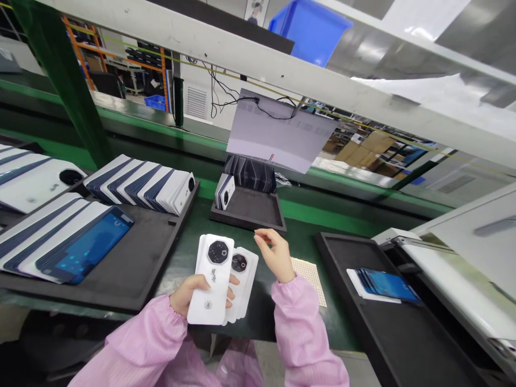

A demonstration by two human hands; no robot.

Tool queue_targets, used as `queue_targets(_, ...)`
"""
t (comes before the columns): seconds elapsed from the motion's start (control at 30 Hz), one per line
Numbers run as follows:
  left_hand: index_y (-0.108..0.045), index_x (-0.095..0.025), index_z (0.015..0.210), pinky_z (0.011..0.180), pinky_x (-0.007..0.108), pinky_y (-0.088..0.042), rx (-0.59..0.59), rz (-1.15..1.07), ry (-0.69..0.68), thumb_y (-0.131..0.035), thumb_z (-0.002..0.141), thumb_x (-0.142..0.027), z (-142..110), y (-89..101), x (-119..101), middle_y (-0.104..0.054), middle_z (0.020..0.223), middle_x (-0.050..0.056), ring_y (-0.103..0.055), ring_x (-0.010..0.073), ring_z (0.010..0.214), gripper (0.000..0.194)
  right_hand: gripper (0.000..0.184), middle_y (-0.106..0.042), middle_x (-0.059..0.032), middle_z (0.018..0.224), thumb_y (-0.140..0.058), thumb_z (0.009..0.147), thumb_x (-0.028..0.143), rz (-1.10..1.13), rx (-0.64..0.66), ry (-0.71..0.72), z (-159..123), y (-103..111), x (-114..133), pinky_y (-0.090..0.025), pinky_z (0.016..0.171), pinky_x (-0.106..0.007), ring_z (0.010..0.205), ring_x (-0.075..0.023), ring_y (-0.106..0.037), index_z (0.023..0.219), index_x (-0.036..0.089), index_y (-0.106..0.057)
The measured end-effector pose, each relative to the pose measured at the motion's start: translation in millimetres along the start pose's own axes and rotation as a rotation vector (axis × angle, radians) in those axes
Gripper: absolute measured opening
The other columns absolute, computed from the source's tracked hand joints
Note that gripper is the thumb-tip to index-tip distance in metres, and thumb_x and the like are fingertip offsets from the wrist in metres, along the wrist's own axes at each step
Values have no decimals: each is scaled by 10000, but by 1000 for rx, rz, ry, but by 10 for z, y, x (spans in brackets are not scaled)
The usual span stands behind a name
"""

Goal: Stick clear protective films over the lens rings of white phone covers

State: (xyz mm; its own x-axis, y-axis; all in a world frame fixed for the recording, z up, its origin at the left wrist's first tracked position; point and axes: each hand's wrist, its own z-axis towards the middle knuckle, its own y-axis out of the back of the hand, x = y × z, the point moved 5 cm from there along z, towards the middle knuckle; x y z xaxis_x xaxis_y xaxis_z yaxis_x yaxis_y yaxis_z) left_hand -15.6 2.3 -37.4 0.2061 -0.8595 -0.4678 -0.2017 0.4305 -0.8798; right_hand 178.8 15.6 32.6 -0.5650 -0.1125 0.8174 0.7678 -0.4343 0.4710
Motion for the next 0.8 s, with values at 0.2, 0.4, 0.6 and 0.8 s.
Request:
queue_targets(0.2,-625,-59,1083,717,389,-473,-65,114,79,-510,563,-173,-4,-13,71,-702,890,138,-633,256,802,545,76,-587,3,719,-668,710,200,48,265,141,-30,-215,570,-447,598,-254,648,-130,-553,778,200,-634)
queue_targets(0.4,-652,-84,1048,662,365,-481,-143,197,71,-516,523,-139,-4,-4,98,-709,861,128,-641,260,772,544,77,-557,16,721,-664,690,145,22,309,71,-70,-391,505,-443,631,-255,636,-114,-524,704,193,-605)
queue_targets(0.6,-665,-113,1024,628,375,-486,-188,315,46,-506,502,-142,-3,-19,78,-710,825,115,-645,271,735,546,83,-554,24,690,-673,669,167,66,361,-11,-32,-332,423,-428,574,-236,586,-100,-497,691,188,-596)
queue_targets(0.8,-675,-131,977,633,335,-481,-229,372,26,-505,512,-106,1,1,87,-711,787,89,-629,231,724,496,82,-542,40,609,-665,671,186,110,445,-59,2,-341,365,-411,521,-217,535,-91,-480,669,180,-583)
